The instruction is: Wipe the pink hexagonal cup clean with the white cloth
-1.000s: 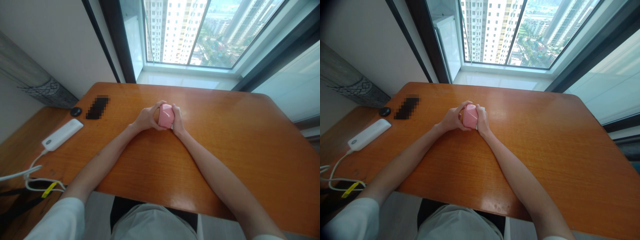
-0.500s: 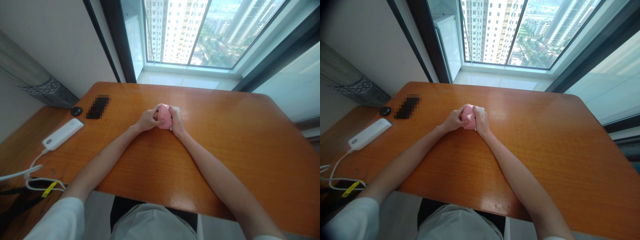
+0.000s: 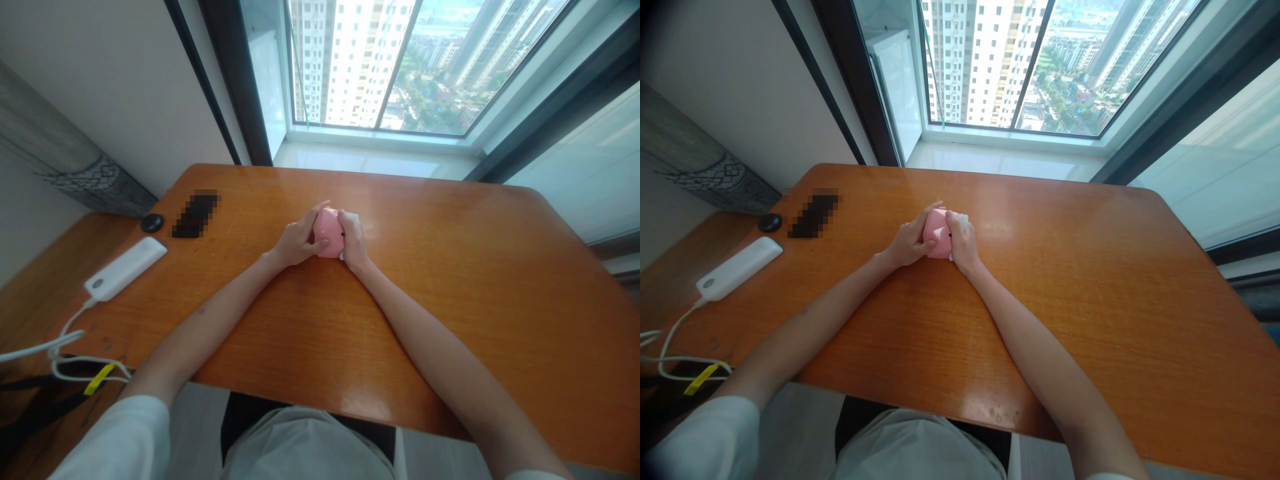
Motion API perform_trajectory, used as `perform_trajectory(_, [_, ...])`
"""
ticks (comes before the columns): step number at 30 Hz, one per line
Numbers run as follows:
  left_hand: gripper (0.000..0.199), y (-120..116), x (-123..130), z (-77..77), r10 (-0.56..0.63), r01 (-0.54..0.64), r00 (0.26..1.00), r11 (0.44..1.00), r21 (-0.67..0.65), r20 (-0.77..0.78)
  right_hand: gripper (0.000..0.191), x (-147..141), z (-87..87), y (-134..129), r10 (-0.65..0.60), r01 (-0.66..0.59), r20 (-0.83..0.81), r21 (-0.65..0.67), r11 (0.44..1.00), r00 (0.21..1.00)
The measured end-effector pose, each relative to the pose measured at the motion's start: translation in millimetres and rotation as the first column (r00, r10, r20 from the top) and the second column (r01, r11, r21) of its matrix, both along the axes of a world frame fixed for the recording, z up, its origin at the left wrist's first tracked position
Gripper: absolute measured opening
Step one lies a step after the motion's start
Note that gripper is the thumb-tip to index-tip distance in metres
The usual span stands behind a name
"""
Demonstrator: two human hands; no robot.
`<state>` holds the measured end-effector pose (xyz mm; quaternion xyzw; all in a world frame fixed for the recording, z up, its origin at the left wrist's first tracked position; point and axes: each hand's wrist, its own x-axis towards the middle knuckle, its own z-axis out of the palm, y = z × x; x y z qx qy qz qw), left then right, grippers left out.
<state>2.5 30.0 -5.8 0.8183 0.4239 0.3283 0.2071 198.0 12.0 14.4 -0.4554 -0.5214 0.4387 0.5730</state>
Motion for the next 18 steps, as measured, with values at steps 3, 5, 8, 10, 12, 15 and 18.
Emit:
perform_trajectory(3, [0.108,-3,1,1.2,-0.047,0.040,0.997,0.991,0.126,0.055,0.062,1,-3.9,2,0.001,-0.001,0.001,0.006,1.000,1.000])
perform_trajectory(5, [0.098,-3,2,2.0,-0.111,0.096,0.992,0.971,0.219,0.057,0.060,1,-6.5,3,0.004,-0.004,-0.009,0.020,1.000,1.000])
perform_trajectory(8, [0.087,2,-1,2.0,-0.223,0.212,0.975,0.931,0.297,0.002,0.058,1,-9.2,4,0.001,0.000,-0.028,0.033,0.999,1.000])
perform_trajectory(10, [0.103,8,-4,0.4,-0.268,0.267,0.963,0.907,0.326,-0.043,0.058,1,-10.3,4,0.000,0.001,-0.029,0.020,1.000,1.000])
perform_trajectory(12, [0.126,13,-8,-2.3,-0.280,0.294,0.956,0.889,0.353,-0.090,0.057,1,-11.4,4,0.012,-0.012,-0.028,0.006,1.000,1.000])
perform_trajectory(15, [0.130,16,-9,-5.7,-0.240,0.273,0.962,0.880,0.389,-0.131,0.058,1,-12.6,6,0.012,-0.012,-0.019,0.010,1.000,1.000])
perform_trajectory(18, [0.122,15,-6,-6.7,-0.202,0.237,0.971,0.887,0.397,-0.127,0.061,1,-11.8,7,-0.006,0.006,-0.004,0.016,1.000,1.000])
